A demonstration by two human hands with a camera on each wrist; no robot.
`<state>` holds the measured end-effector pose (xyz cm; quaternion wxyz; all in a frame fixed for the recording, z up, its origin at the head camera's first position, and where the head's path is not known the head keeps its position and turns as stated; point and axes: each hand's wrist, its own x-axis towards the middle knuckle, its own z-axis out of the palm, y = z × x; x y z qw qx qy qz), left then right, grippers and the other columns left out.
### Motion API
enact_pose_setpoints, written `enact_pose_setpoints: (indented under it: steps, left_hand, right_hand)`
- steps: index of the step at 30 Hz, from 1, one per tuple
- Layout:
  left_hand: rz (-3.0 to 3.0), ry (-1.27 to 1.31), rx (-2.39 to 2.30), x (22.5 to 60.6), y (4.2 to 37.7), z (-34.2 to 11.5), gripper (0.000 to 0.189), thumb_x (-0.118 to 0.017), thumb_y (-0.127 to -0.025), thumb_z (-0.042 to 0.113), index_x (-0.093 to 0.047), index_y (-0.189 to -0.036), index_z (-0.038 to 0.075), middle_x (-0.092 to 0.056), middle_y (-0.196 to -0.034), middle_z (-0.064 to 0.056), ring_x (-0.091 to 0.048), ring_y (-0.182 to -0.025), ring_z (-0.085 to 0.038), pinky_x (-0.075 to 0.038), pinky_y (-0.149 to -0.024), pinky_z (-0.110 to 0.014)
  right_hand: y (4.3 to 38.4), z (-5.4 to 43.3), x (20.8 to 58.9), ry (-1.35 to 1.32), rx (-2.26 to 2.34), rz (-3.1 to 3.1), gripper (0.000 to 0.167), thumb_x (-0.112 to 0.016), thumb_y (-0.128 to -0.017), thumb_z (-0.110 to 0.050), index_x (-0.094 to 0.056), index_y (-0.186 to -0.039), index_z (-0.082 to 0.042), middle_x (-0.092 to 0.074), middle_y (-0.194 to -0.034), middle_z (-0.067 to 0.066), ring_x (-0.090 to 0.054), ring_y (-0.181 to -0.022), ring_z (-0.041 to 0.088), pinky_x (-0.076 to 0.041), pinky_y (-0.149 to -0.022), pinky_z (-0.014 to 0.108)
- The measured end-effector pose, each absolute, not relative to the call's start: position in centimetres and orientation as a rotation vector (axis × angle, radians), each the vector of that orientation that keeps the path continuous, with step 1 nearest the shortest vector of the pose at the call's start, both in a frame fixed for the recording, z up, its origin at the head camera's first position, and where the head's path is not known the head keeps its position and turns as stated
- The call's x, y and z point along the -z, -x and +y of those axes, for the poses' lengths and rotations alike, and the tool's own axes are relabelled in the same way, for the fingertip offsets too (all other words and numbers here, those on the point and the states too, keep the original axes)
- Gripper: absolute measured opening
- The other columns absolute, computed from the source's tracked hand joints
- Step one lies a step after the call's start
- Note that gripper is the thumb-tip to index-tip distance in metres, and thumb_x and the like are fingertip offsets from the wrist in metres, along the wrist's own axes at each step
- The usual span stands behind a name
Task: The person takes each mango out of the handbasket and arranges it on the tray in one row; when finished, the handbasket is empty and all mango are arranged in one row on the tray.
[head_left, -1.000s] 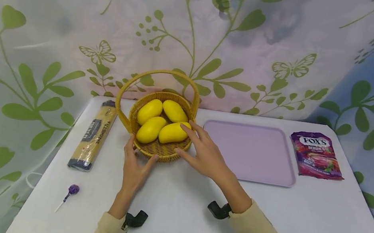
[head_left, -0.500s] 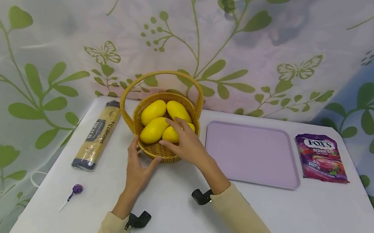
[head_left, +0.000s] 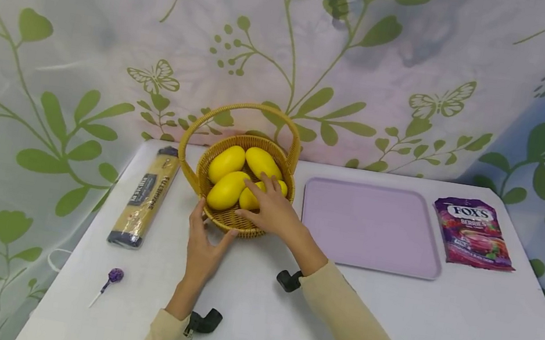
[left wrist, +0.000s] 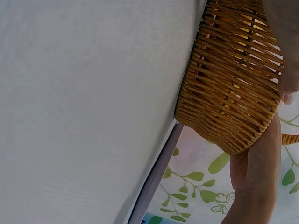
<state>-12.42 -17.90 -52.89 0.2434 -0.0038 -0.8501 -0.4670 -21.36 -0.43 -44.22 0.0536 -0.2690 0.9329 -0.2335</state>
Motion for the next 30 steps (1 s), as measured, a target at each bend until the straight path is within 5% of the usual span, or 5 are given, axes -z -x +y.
enact_pose_setpoints:
  steps: [4, 11, 30]
  left_hand:
    - [-2.337, -0.005, 1.264, 52.9, 12.4, -17.8, 0.098, -0.078, -0.082, 0.036, -0.018, -0.156, 0.012, -0.025, -0.159, -0.008, -0.038, -0.138, -0.030, -0.042, -0.103, -0.053]
    - [-2.345, -0.015, 1.244, 53.0, 12.3, -17.8, 0.098, -0.078, -0.082, 0.038, -0.020, -0.155, 0.010, -0.027, -0.158, -0.008, -0.041, -0.134, -0.030, -0.043, -0.102, -0.053]
    - [-2.329, 0.005, 1.230, 53.3, 12.4, -17.8, 0.097, -0.078, -0.082, 0.038, -0.021, -0.155, 0.012, -0.027, -0.158, -0.008, -0.042, -0.134, -0.029, -0.043, -0.101, -0.052]
  right_hand:
    - [21.8, -0.7, 44.3, 0.775, 0.690, 2.827, 0.077, -0.063, -0.090, -0.054, -0.036, -0.152, -0.018, -0.026, -0.157, 0.023, -0.014, -0.148, 0.046, -0.044, -0.101, 0.061]
    - [22.3, -0.8, 44.7, 0.766, 0.689, 2.887, 0.076, -0.067, -0.087, -0.054, -0.047, -0.146, -0.011, -0.038, -0.145, 0.016, -0.032, -0.139, 0.032, -0.049, -0.101, 0.046]
    - [22.3, -0.3, 45.5, 0.854, 1.009, 2.993, 0.063, -0.081, -0.076, -0.049, -0.063, -0.124, -0.012, -0.047, -0.134, 0.011, -0.043, -0.128, 0.030, -0.047, -0.103, 0.044]
